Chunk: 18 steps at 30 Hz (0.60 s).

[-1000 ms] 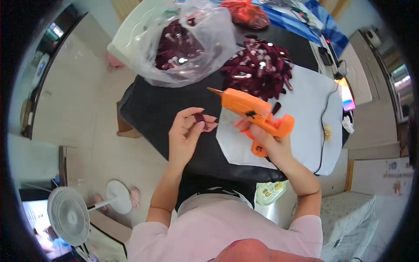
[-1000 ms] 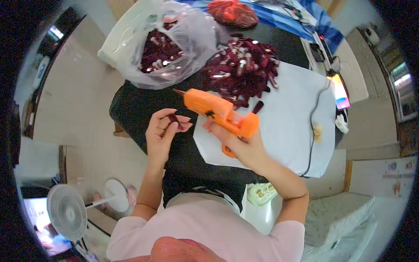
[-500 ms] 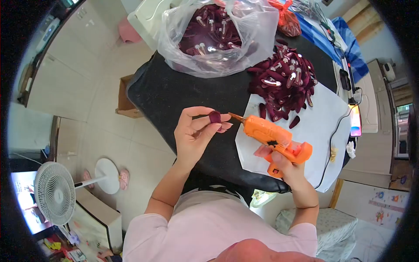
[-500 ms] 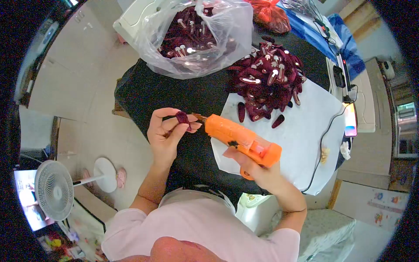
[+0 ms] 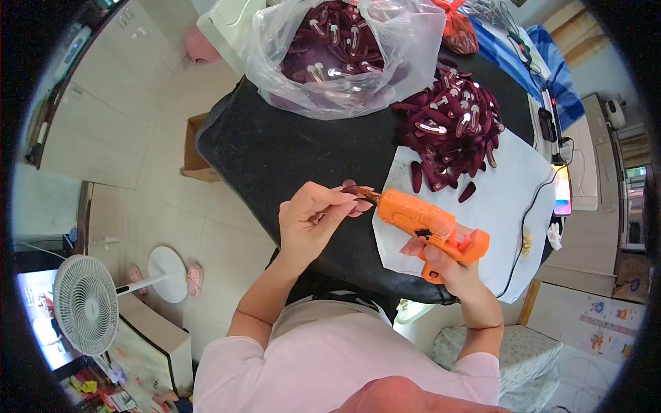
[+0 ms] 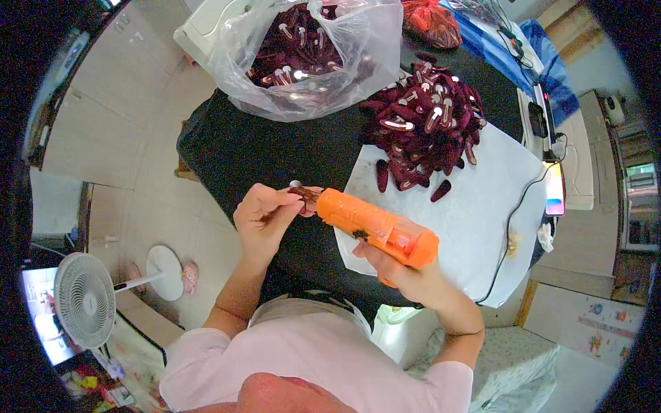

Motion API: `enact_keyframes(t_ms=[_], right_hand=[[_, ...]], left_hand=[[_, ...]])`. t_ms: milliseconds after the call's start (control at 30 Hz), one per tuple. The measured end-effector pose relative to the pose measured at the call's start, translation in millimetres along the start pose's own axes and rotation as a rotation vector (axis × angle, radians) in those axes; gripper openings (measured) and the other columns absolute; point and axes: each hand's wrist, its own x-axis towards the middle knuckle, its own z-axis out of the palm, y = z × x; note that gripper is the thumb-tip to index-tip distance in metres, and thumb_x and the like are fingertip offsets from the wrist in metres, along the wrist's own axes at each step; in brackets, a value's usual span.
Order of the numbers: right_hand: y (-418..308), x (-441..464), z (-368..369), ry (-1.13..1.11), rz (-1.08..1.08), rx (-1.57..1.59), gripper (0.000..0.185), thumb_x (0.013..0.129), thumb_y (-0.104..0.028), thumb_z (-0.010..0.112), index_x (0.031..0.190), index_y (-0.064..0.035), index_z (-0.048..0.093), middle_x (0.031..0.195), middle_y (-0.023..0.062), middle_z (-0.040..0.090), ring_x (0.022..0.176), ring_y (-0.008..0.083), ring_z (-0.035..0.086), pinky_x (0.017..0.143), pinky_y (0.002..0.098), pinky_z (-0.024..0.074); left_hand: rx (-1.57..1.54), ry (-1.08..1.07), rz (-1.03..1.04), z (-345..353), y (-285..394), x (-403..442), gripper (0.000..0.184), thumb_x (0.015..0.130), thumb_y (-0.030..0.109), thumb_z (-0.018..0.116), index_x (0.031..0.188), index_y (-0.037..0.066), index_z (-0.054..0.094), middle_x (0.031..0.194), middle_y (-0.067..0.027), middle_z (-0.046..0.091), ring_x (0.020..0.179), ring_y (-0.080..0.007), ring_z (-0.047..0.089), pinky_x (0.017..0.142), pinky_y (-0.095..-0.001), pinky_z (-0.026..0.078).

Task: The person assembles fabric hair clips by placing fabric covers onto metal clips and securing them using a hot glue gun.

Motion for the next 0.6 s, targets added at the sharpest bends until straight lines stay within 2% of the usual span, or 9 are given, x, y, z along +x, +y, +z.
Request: enact_keyframes(t_ms=[133,233,333,433,533,600], right_hand=[[3,-1,-3,-0.014,0.017,-0.023,0.036,0.083,-0.008,0.061,0.117,0.0002,0.055,0.089,0.0056,0.066,0.075,0.0108,0.06,0.062,0.0247,0.0483],[-8,-3,-1,0.006,0.11,0.039,0.036,0.083,-0.009,0.06,0.117,0.0019,0.054,0.088,0.0071,0.065,0.078,0.0122,0.061,0.066,0.027,0.0496],[-2,-2,4,0.089,-0.004,0.056,0.048,0.085,-0.037,0.061,0.107,0.0055,0.056,0.08,0.0129,0.063,0.077,0.022,0.063,0.07,0.0342,0.0491],[-2,-2,3,0.148,-0.038,0.096,0.045,0.085,-0.04,0.059,0.097,0.0032,0.057,0.077,0.0123,0.061,0.076,0.0235,0.061,0.07,0.0359,0.0482],[8,-1,-11,0.001,-0.108,0.151,0.039,0.088,-0.018,0.055,0.119,0.0048,0.052,0.091,0.0122,0.065,0.084,0.0192,0.063,0.076,0.0325,0.0504],[4,0,-4,0.065,-0.058,0.112,0.039,0.086,-0.032,0.057,0.103,0.0036,0.056,0.083,0.0125,0.063,0.079,0.0225,0.062,0.072,0.0349,0.0489]], left_hand=[[0.149,-0.043,0.09,2,0,0,0.009,0.088,-0.008,0.055,0.097,-0.006,0.055,0.098,-0.0192,0.066,0.087,-0.0223,0.068,0.078,-0.0291,0.057],[0.201,-0.007,0.087,5,3,-1,0.008,0.088,-0.008,0.055,0.096,-0.007,0.055,0.1,-0.0193,0.066,0.087,-0.0222,0.068,0.077,-0.0289,0.057],[0.004,0.108,0.026,14,3,0,0.011,0.088,-0.007,0.055,0.099,-0.007,0.056,0.102,-0.0185,0.066,0.088,-0.0217,0.068,0.077,-0.0286,0.057],[0.101,0.027,-0.087,7,5,-1,0.014,0.089,-0.007,0.054,0.102,-0.007,0.057,0.102,-0.0173,0.066,0.088,-0.0213,0.068,0.077,-0.0286,0.057],[0.156,-0.029,-0.061,7,9,2,0.013,0.089,-0.007,0.054,0.102,-0.007,0.055,0.099,-0.0231,0.066,0.083,-0.024,0.068,0.076,-0.0331,0.056],[0.129,-0.026,0.004,5,2,0,0.014,0.089,-0.007,0.054,0.102,-0.007,0.058,0.1,-0.0195,0.066,0.086,-0.0222,0.068,0.078,-0.0308,0.056]])
